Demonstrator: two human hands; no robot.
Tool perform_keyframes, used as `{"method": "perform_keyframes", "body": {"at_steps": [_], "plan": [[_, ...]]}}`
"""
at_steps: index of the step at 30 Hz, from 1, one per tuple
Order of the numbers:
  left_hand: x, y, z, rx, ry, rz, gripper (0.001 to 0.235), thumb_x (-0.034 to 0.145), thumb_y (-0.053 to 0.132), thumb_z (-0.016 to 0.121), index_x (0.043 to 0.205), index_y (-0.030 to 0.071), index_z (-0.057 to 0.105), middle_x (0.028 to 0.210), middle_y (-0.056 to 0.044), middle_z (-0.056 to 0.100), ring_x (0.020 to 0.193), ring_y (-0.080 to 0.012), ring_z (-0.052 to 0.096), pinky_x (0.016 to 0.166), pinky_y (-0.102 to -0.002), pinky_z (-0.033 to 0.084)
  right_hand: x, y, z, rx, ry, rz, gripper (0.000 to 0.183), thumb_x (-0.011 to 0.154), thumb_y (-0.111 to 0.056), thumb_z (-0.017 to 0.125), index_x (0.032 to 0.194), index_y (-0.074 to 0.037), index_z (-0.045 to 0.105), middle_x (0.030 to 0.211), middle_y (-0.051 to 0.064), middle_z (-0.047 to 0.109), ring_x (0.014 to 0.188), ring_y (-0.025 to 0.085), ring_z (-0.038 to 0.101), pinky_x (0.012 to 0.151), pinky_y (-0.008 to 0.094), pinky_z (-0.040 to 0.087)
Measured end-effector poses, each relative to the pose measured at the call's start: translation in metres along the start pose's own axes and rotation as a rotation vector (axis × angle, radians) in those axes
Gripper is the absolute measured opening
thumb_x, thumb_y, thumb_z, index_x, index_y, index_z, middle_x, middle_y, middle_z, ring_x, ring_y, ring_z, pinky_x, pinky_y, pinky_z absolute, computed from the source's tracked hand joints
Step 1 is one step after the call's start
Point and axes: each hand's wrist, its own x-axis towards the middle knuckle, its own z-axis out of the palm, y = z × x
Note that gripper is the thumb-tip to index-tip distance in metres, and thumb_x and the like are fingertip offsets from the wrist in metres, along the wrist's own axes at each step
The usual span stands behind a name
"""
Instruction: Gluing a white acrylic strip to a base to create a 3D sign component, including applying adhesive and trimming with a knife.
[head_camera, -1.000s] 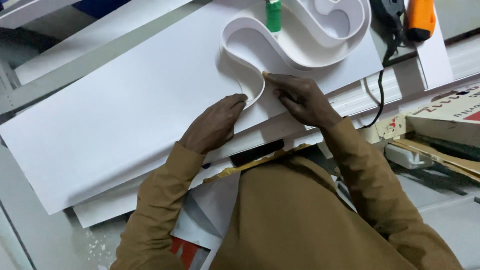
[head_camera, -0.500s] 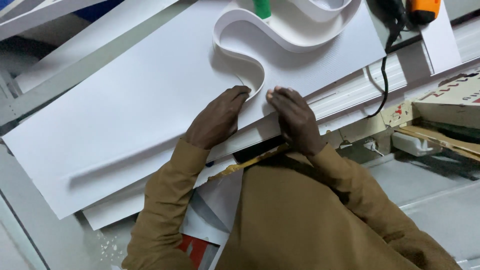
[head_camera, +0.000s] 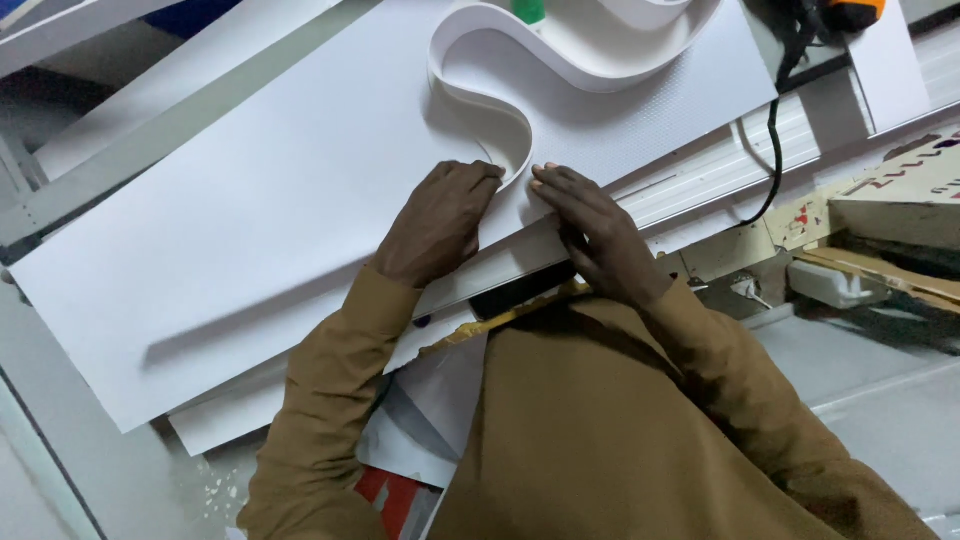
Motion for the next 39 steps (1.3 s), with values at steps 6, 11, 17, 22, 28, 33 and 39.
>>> {"method": "perform_keyframes", "body": {"at_steps": [6, 11, 17, 22, 28, 33, 39], "plan": [[-0.001, 0.002, -0.002, -0.019, 0.145, 0.006, 0.032, 0.100, -0.014, 0.059, 0.124, -0.002, 0.075, 0.129, -0.015, 0.077, 0.147, -0.0363, 0.064, 0.137, -0.052, 0.033, -0.019, 0.031, 0.020, -0.056, -0.129, -0.133, 0.045, 0.108, 0.002, 0.064, 0.153, 0.000, 0.068, 0.163, 0.022, 0.066, 0.161, 0.045, 0.052, 0.136, 0.060, 0.029], [0.003, 0.000, 0.006, -0.030, 0.104, -0.027, 0.030, 0.102, -0.015, 0.055, 0.125, -0.002, 0.071, 0.130, -0.014, 0.074, 0.147, -0.0310, 0.067, 0.142, -0.045, 0.031, -0.019, 0.015, 0.015, -0.035, -0.101, -0.113, 0.035, 0.106, 0.004, 0.071, 0.141, 0.003, 0.075, 0.154, 0.022, 0.073, 0.155, 0.043, 0.060, 0.136, 0.057, 0.034], [-0.001, 0.002, -0.002, 0.060, 0.106, 0.007, 0.030, 0.102, -0.014, 0.055, 0.123, 0.000, 0.071, 0.126, -0.011, 0.073, 0.138, -0.0258, 0.072, 0.136, -0.042, 0.039, -0.020, 0.016, 0.017, -0.056, -0.100, -0.121, 0.033, 0.107, 0.003, 0.071, 0.139, -0.002, 0.078, 0.149, 0.019, 0.076, 0.153, 0.041, 0.062, 0.136, 0.056, 0.035], [0.000, -0.006, 0.002, 0.054, 0.118, 0.025, 0.030, 0.098, -0.016, 0.059, 0.120, -0.001, 0.072, 0.123, -0.011, 0.074, 0.134, -0.0256, 0.074, 0.136, -0.041, 0.040, -0.020, 0.021, 0.015, -0.041, -0.113, -0.136, 0.033, 0.108, 0.001, 0.071, 0.140, -0.003, 0.078, 0.152, 0.018, 0.075, 0.155, 0.039, 0.060, 0.136, 0.056, 0.035], [0.005, -0.016, 0.007, 0.038, 0.160, 0.075, 0.023, 0.099, -0.016, 0.062, 0.113, 0.000, 0.071, 0.116, -0.012, 0.074, 0.120, -0.0281, 0.077, 0.131, -0.043, 0.044, 0.011, 0.002, -0.008, 0.164, -0.072, 0.020, 0.036, 0.101, 0.017, 0.068, 0.134, 0.006, 0.079, 0.139, 0.030, 0.078, 0.141, 0.054, 0.068, 0.126, 0.066, 0.048], [0.006, -0.029, 0.011, -0.005, 0.287, 0.255, 0.052, 0.075, -0.023, 0.069, 0.124, -0.006, 0.065, 0.117, -0.018, 0.069, 0.101, -0.0371, 0.066, 0.106, -0.044, 0.058, 0.065, 0.013, -0.019, 0.163, -0.033, 0.040, 0.042, 0.122, 0.002, 0.064, 0.163, 0.003, 0.056, 0.163, 0.030, 0.062, 0.152, 0.042, 0.065, 0.126, 0.047, 0.060], [0.007, -0.025, 0.009, -0.022, 0.295, 0.221, 0.038, 0.082, -0.021, 0.061, 0.116, -0.007, 0.068, 0.112, -0.019, 0.068, 0.101, -0.0377, 0.065, 0.104, -0.044, 0.057, 0.085, 0.031, -0.020, 0.074, -0.040, 0.036, 0.038, 0.116, 0.005, 0.073, 0.153, 0.001, 0.069, 0.147, 0.025, 0.076, 0.126, 0.032, 0.080, 0.106, 0.039, 0.068]]}}
